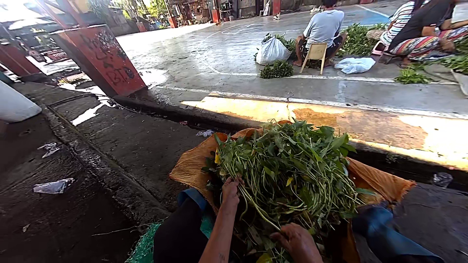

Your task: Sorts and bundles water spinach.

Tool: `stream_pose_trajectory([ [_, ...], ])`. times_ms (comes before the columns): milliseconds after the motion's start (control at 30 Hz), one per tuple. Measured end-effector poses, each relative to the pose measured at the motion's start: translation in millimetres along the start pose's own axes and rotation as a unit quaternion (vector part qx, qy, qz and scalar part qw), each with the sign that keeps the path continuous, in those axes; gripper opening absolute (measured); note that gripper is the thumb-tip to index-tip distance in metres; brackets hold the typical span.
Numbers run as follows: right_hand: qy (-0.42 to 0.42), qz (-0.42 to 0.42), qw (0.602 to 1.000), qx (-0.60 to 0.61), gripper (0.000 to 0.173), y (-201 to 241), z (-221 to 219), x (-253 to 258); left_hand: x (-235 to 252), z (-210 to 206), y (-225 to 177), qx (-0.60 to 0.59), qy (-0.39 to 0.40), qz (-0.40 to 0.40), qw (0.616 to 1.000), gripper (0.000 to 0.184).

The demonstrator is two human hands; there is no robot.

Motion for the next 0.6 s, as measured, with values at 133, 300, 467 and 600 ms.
stream_pose_trajectory([
  [133,-0.097,0.022,0.995,-0.012,0.043,-19.9,6.8,-17.1,11.2,19.1,-12.6,0.025,0.004,-0.009,1.000,0.014],
  [300,0.088,-0.140,0.969,-0.182,0.048,-62.6,-24.2,2.5,-5.0,10.8,-12.3,0.003,0.072,0.046,0.996,0.013],
  [467,0.160,0.041,0.984,-0.070,0.042,-26.8,-67.7,-14.3,-3.2,5.4,-20.2,-0.034,0.078,0.064,0.994,0.013],
  [600,-0.155,0.228,0.960,0.052,0.034,1.6,-22.4,-40.1,8.4,17.3,0.9,-0.079,0.029,0.108,0.991,0.011],
])
Point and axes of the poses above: each hand's wrist, its own x-axis towards the middle knuckle, its own z-axis out of the back of the hand, y = z × x, the point moved 9 cm from there along x, towards the middle knuckle, and after that the axes turned 2 degrees about x, right-handed, at the moved point
